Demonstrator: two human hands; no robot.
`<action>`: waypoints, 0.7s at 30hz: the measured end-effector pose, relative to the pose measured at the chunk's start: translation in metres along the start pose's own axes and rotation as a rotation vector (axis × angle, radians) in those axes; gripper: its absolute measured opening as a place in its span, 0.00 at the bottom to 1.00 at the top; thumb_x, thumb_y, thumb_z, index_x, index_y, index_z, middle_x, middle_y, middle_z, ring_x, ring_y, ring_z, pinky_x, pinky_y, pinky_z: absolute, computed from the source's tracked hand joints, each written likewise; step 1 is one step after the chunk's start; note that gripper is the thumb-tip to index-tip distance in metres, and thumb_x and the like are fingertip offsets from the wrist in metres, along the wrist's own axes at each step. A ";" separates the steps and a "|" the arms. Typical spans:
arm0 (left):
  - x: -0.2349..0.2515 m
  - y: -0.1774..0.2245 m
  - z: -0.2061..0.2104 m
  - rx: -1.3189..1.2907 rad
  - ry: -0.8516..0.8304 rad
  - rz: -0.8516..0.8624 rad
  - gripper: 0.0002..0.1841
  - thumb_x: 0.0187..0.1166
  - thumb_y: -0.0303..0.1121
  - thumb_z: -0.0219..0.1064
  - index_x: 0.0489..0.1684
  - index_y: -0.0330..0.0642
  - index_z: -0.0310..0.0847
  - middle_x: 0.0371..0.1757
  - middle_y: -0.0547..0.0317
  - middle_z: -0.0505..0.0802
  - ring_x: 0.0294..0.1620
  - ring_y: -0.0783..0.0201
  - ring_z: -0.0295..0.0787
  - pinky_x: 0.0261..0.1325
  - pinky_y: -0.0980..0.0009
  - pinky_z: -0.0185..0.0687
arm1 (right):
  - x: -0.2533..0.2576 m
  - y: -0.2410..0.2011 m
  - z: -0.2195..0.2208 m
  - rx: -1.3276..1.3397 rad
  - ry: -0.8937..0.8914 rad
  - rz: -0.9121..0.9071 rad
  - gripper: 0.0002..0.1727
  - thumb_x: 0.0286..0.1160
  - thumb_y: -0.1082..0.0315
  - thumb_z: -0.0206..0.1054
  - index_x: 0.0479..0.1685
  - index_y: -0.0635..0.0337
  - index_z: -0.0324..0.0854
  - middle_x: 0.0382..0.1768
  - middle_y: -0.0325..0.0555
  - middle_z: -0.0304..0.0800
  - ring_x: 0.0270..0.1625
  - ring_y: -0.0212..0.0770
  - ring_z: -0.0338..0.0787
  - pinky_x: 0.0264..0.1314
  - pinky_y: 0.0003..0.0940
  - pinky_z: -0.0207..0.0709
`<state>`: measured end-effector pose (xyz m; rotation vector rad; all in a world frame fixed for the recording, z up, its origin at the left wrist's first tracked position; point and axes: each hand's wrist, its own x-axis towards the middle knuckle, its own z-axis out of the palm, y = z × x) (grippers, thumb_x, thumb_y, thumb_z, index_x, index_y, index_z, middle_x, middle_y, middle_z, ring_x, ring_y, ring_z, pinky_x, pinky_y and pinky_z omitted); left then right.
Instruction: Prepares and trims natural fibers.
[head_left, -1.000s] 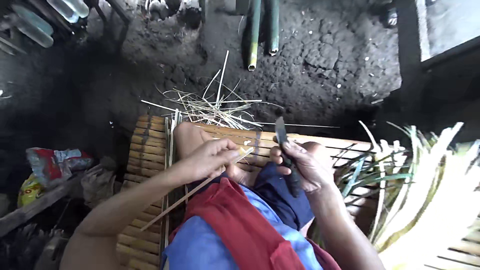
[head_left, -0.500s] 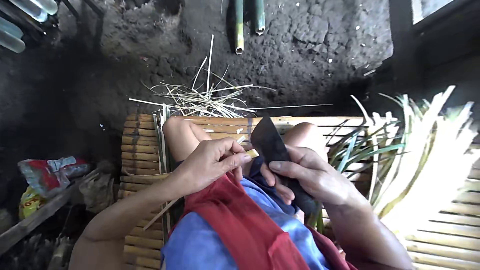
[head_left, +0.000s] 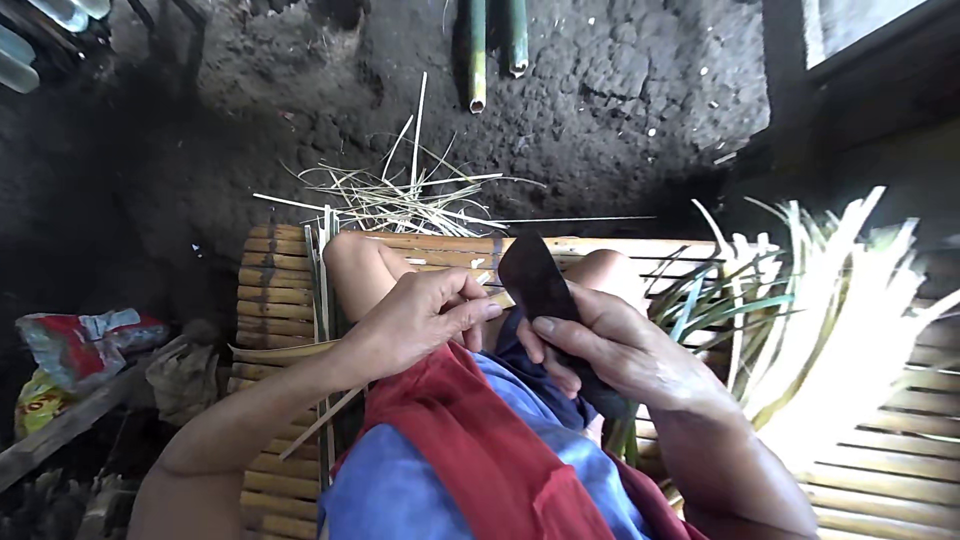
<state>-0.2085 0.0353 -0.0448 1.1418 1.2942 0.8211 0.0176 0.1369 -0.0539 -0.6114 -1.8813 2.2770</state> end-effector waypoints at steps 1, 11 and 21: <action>0.000 0.000 0.000 -0.008 0.001 0.000 0.08 0.88 0.34 0.63 0.42 0.40 0.83 0.25 0.63 0.91 0.13 0.80 0.71 0.15 0.85 0.59 | 0.000 0.000 0.000 0.001 0.002 0.000 0.11 0.87 0.70 0.46 0.42 0.53 0.75 0.22 0.32 0.82 0.15 0.22 0.78 0.18 0.16 0.77; 0.001 0.000 0.003 -0.093 -0.011 0.134 0.05 0.86 0.28 0.64 0.39 0.37 0.81 0.25 0.68 0.90 0.18 0.86 0.73 0.21 0.90 0.64 | 0.001 -0.008 0.003 0.079 -0.087 0.001 0.06 0.88 0.69 0.47 0.46 0.51 0.68 0.21 0.29 0.76 0.14 0.20 0.75 0.17 0.13 0.75; 0.000 0.002 0.000 -0.117 -0.030 0.194 0.06 0.87 0.27 0.61 0.39 0.36 0.79 0.22 0.67 0.89 0.16 0.85 0.73 0.19 0.89 0.65 | 0.012 -0.007 0.012 0.028 -0.056 -0.102 0.04 0.87 0.69 0.51 0.53 0.52 0.66 0.22 0.30 0.78 0.14 0.20 0.76 0.17 0.15 0.77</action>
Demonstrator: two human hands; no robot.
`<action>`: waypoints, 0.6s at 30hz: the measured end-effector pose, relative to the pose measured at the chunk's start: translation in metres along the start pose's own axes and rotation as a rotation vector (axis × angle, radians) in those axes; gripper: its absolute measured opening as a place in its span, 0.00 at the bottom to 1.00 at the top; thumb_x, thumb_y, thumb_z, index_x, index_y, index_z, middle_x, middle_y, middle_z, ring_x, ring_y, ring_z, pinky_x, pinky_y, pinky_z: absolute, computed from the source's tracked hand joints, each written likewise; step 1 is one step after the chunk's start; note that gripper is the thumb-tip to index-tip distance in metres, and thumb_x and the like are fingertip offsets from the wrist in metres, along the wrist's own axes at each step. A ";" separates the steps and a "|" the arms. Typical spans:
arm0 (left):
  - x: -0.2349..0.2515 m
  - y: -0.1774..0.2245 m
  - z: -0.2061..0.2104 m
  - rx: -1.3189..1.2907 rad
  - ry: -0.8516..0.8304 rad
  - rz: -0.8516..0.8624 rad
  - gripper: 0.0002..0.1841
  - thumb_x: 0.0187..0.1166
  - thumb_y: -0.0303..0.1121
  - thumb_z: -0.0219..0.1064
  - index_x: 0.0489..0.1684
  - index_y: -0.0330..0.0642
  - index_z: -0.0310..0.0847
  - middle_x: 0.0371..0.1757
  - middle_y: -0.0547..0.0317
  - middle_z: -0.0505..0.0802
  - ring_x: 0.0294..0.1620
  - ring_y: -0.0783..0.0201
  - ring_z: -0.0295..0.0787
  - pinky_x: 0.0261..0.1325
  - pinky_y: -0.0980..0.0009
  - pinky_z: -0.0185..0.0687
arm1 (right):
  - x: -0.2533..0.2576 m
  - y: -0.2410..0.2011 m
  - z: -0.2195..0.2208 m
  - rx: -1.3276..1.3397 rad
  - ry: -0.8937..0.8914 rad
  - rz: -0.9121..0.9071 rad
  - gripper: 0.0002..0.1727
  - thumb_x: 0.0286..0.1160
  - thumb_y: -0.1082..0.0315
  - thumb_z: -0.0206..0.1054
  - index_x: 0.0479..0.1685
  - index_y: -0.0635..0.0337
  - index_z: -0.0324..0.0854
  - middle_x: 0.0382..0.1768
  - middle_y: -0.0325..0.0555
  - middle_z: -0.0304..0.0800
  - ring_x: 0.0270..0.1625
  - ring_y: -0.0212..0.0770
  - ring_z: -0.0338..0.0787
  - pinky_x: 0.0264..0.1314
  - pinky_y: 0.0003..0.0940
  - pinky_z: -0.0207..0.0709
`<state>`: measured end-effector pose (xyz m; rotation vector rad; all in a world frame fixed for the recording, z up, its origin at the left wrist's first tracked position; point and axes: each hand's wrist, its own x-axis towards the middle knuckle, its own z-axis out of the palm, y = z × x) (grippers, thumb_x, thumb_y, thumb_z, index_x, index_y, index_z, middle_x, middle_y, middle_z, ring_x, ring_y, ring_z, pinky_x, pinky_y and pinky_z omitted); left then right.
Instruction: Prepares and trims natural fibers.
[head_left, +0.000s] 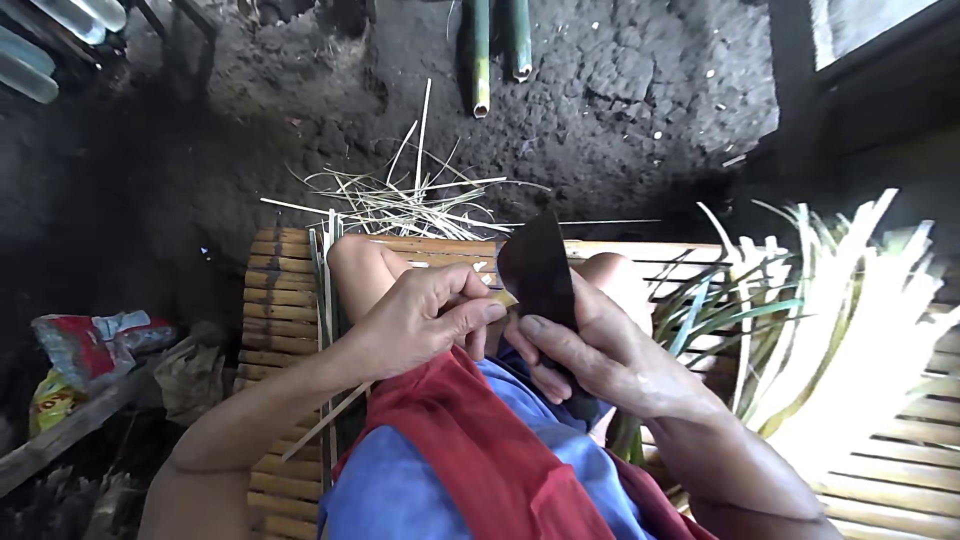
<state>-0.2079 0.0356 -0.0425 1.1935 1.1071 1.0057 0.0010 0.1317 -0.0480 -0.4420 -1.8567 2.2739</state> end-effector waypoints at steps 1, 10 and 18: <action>-0.001 0.002 0.001 0.047 -0.018 -0.009 0.07 0.86 0.27 0.63 0.37 0.35 0.82 0.21 0.66 0.89 0.16 0.84 0.74 0.20 0.88 0.68 | 0.001 0.001 -0.002 -0.009 -0.048 0.022 0.05 0.87 0.69 0.51 0.55 0.52 0.64 0.23 0.29 0.78 0.15 0.20 0.76 0.16 0.14 0.76; 0.001 -0.007 0.013 -0.072 0.024 -0.177 0.13 0.92 0.32 0.53 0.67 0.36 0.69 0.38 0.62 0.92 0.25 0.79 0.84 0.31 0.83 0.82 | 0.014 0.028 -0.023 -0.283 0.143 -0.052 0.15 0.87 0.51 0.60 0.58 0.52 0.72 0.26 0.30 0.84 0.24 0.23 0.83 0.26 0.17 0.79; 0.053 -0.045 0.037 -0.383 0.461 0.107 0.24 0.94 0.50 0.41 0.39 0.54 0.83 0.31 0.78 0.88 0.31 0.83 0.85 0.38 0.82 0.84 | 0.024 0.038 -0.013 -0.244 0.484 -0.218 0.10 0.84 0.59 0.63 0.38 0.52 0.84 0.23 0.25 0.86 0.21 0.19 0.83 0.24 0.15 0.80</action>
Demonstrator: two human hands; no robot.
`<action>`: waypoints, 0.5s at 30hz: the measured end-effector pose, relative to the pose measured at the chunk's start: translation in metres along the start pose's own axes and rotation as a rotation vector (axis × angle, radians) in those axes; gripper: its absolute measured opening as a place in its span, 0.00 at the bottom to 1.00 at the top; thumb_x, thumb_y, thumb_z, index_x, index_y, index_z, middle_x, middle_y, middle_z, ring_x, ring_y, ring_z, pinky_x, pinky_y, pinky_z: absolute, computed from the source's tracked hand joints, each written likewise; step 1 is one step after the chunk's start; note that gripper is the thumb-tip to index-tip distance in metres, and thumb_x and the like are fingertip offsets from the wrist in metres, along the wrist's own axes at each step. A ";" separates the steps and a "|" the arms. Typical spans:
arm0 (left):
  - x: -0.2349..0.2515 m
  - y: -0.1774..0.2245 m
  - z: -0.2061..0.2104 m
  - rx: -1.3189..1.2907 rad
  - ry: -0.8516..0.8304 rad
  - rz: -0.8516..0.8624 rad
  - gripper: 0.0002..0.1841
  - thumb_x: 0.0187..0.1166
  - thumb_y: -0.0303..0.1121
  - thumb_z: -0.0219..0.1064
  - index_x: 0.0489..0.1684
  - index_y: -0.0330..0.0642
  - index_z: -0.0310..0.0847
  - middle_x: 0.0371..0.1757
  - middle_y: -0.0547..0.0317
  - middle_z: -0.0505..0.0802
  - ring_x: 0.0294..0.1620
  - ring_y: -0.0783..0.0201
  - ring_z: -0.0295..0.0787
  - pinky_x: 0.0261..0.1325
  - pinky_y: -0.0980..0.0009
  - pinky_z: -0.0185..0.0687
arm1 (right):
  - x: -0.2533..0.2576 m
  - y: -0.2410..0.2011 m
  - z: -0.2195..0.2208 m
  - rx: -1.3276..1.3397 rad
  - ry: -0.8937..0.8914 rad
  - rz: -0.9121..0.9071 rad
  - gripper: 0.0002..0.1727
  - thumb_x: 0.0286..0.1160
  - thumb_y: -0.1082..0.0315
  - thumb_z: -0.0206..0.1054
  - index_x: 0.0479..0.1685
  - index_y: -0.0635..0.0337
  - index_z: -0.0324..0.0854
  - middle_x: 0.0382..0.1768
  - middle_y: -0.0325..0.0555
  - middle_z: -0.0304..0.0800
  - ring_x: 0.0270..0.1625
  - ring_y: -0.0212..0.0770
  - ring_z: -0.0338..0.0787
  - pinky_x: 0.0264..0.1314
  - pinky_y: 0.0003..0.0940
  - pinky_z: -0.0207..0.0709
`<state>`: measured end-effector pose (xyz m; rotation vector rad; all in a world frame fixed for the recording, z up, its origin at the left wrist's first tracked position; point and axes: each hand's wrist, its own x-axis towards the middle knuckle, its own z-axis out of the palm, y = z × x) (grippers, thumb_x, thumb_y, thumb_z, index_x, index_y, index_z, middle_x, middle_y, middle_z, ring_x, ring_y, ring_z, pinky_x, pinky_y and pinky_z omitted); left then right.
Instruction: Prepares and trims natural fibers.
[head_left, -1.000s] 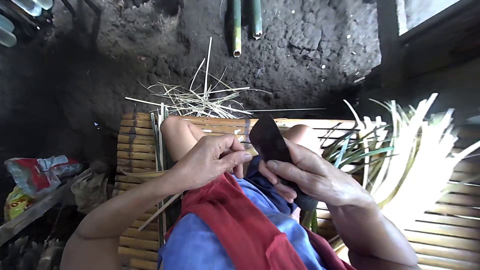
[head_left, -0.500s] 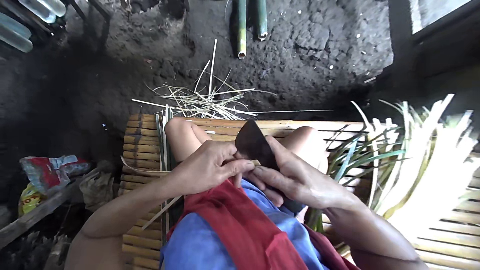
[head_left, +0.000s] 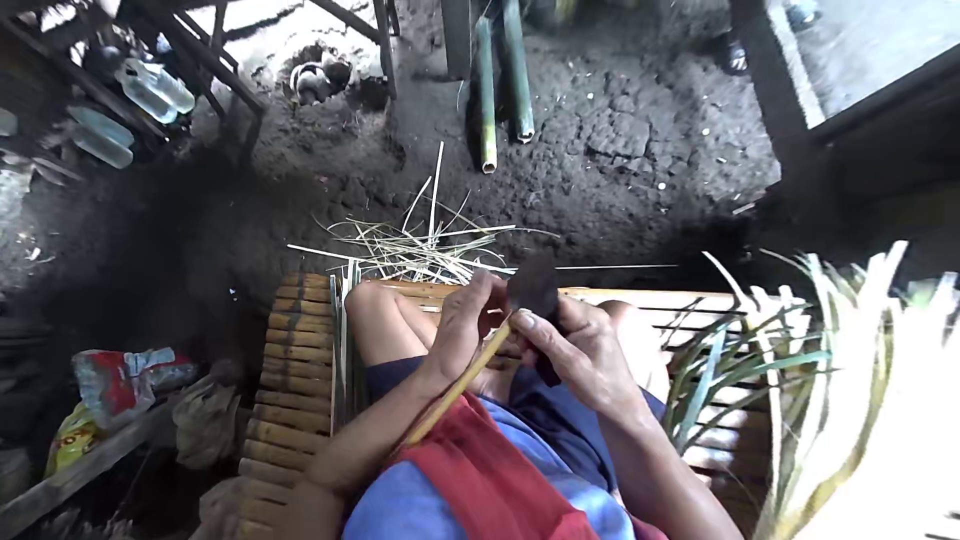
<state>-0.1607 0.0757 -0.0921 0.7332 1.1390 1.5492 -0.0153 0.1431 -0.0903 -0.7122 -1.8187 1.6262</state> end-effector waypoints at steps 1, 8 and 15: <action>-0.001 0.006 0.000 0.029 -0.037 -0.038 0.19 0.92 0.48 0.47 0.43 0.51 0.83 0.30 0.76 0.88 0.28 0.82 0.83 0.34 0.82 0.83 | -0.003 -0.002 0.002 0.005 0.032 -0.004 0.10 0.87 0.59 0.61 0.42 0.53 0.82 0.24 0.25 0.86 0.22 0.20 0.83 0.25 0.16 0.81; -0.037 0.040 0.005 0.023 -0.003 -0.041 0.08 0.77 0.19 0.67 0.49 0.37 0.87 0.34 0.64 0.91 0.19 0.79 0.83 0.23 0.83 0.84 | -0.022 -0.022 0.022 0.225 -0.030 -0.033 0.09 0.94 0.61 0.52 0.58 0.56 0.70 0.29 0.30 0.85 0.29 0.24 0.87 0.35 0.21 0.87; -0.046 0.037 0.014 0.186 0.082 0.233 0.04 0.75 0.21 0.71 0.42 0.35 0.90 0.40 0.63 0.88 0.22 0.81 0.80 0.23 0.84 0.83 | -0.027 -0.030 0.024 -0.023 0.028 -0.146 0.13 0.94 0.60 0.52 0.60 0.61 0.67 0.29 0.33 0.82 0.28 0.21 0.85 0.34 0.19 0.85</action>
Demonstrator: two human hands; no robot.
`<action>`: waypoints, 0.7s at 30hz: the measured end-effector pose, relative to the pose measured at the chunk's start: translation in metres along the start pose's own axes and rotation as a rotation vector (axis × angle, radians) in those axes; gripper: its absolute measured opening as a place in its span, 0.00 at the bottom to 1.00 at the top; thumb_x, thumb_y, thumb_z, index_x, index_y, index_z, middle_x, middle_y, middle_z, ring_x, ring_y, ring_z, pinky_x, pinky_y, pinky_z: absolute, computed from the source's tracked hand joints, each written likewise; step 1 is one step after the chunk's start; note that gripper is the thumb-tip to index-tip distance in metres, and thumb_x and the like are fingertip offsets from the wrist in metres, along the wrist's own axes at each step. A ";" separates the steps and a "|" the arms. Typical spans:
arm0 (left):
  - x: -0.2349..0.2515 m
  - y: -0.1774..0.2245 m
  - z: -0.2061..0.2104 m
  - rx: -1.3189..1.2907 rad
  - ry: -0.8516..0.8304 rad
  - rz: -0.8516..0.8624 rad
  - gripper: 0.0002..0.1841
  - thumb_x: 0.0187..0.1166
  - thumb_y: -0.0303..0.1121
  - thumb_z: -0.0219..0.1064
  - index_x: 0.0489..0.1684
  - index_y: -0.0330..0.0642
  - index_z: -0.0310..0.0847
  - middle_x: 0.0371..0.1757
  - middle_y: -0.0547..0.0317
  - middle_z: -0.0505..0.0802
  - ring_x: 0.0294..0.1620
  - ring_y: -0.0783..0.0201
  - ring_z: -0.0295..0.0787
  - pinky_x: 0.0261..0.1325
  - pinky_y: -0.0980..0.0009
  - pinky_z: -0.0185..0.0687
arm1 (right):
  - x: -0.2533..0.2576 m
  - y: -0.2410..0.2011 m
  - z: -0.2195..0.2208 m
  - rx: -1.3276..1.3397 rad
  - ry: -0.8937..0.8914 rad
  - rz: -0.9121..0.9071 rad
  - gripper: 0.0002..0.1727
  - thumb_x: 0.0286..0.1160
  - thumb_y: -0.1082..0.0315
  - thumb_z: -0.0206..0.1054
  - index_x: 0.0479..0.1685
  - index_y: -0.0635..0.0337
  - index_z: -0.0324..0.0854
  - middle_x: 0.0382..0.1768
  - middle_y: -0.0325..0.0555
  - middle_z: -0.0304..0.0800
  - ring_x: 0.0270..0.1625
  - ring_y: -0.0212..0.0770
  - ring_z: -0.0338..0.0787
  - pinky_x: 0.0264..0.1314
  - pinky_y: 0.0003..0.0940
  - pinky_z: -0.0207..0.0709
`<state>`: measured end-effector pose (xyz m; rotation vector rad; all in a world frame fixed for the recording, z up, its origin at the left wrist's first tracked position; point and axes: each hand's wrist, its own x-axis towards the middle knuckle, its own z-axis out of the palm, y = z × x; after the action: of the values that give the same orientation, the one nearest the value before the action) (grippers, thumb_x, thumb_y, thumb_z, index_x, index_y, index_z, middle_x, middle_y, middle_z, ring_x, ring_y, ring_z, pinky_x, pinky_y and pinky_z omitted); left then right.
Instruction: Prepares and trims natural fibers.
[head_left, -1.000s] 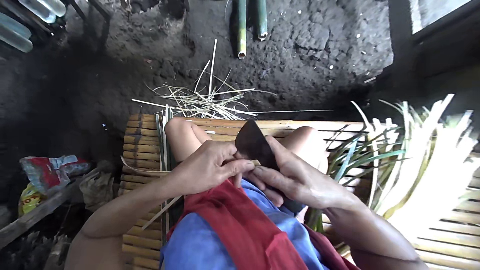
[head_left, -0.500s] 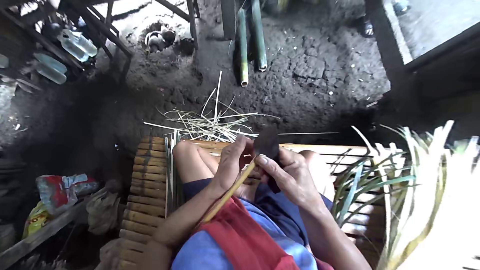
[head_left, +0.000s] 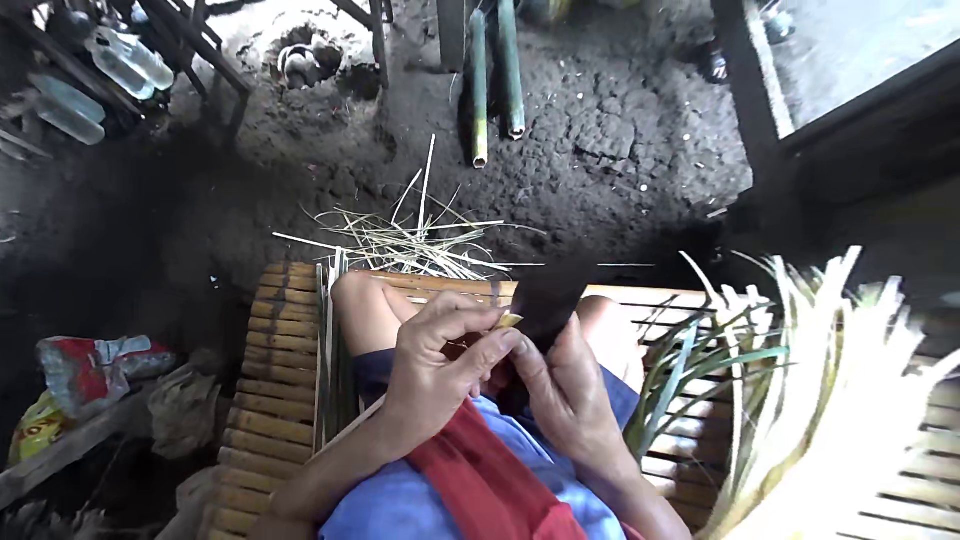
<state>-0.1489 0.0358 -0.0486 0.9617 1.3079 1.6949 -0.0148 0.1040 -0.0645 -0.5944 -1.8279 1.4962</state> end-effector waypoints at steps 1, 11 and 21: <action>-0.001 0.001 0.000 -0.018 -0.010 -0.013 0.04 0.76 0.21 0.71 0.42 0.35 0.90 0.39 0.63 0.87 0.22 0.81 0.80 0.23 0.84 0.83 | 0.000 -0.002 -0.005 -0.042 -0.031 -0.005 0.14 0.94 0.59 0.52 0.59 0.62 0.67 0.28 0.33 0.81 0.28 0.21 0.84 0.33 0.18 0.84; -0.004 0.003 0.011 0.081 0.070 0.123 0.04 0.74 0.20 0.71 0.42 0.31 0.90 0.39 0.62 0.87 0.24 0.81 0.80 0.25 0.85 0.83 | -0.002 -0.009 0.004 -0.099 0.050 -0.057 0.14 0.94 0.62 0.51 0.63 0.64 0.65 0.30 0.34 0.81 0.29 0.20 0.84 0.34 0.18 0.84; -0.002 0.006 0.006 -0.068 -0.018 0.006 0.01 0.77 0.20 0.70 0.37 0.33 0.88 0.36 0.62 0.86 0.19 0.80 0.79 0.21 0.84 0.83 | 0.017 -0.027 -0.039 -0.337 -0.301 -0.027 0.12 0.89 0.63 0.54 0.53 0.64 0.70 0.23 0.34 0.77 0.23 0.18 0.78 0.28 0.13 0.76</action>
<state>-0.1431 0.0360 -0.0421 0.9402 1.2294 1.7202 0.0055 0.1357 -0.0305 -0.5182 -2.3385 1.3232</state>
